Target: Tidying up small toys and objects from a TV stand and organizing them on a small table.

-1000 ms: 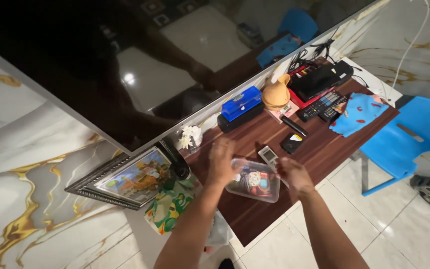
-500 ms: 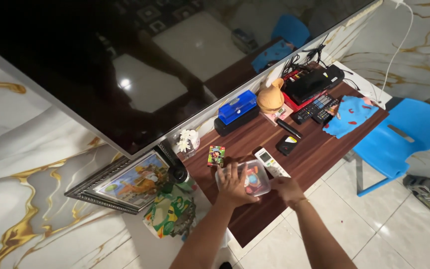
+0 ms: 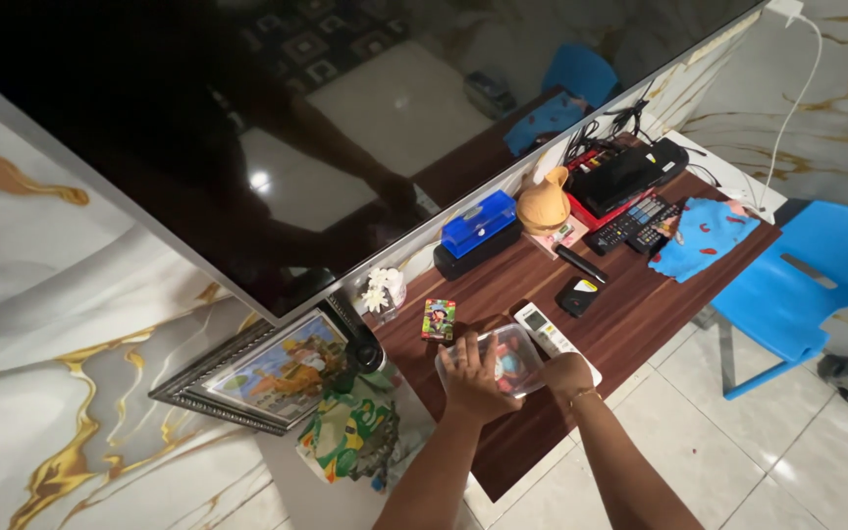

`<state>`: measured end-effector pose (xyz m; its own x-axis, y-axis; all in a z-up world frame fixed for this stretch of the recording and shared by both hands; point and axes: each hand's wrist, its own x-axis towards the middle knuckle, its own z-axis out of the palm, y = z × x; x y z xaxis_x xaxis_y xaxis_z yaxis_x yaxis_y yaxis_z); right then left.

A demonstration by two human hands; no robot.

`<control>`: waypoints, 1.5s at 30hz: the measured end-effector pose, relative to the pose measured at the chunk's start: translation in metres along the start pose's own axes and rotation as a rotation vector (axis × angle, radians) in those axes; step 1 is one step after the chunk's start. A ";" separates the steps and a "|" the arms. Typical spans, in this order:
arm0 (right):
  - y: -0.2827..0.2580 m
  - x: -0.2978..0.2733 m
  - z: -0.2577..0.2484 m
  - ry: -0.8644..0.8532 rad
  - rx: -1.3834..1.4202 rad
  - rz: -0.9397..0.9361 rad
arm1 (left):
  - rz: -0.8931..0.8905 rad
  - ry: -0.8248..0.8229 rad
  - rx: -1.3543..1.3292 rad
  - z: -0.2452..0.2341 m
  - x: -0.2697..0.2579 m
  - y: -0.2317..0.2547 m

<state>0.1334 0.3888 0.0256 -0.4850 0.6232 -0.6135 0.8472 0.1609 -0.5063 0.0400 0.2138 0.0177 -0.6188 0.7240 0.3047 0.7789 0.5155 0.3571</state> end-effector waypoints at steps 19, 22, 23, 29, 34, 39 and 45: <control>0.023 0.016 0.026 0.355 -0.043 -0.106 | -0.058 -0.182 0.001 -0.010 0.006 0.005; 0.029 0.030 0.032 0.403 -0.072 -0.133 | -0.035 -0.140 0.023 -0.003 0.004 0.002; 0.030 0.035 0.034 0.400 -0.097 -0.131 | -0.023 -0.121 0.028 -0.004 0.004 0.002; 0.018 0.018 0.027 0.383 -0.101 -0.110 | 0.009 -0.052 0.027 -0.017 0.005 0.005; 0.035 0.042 0.030 0.384 -0.117 -0.201 | -0.015 -0.110 0.035 -0.032 0.010 0.012; 0.028 0.050 0.019 0.195 -0.178 -0.181 | -0.057 -0.169 0.014 -0.035 0.012 0.013; 0.078 0.141 0.045 0.003 0.009 -0.307 | -0.073 -0.163 -0.016 -0.037 0.014 0.014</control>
<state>0.1209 0.4550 -0.1274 -0.7175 0.5485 -0.4294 0.6593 0.3356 -0.6728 0.0383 0.2140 0.0599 -0.6477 0.7505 0.1310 0.7304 0.5628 0.3871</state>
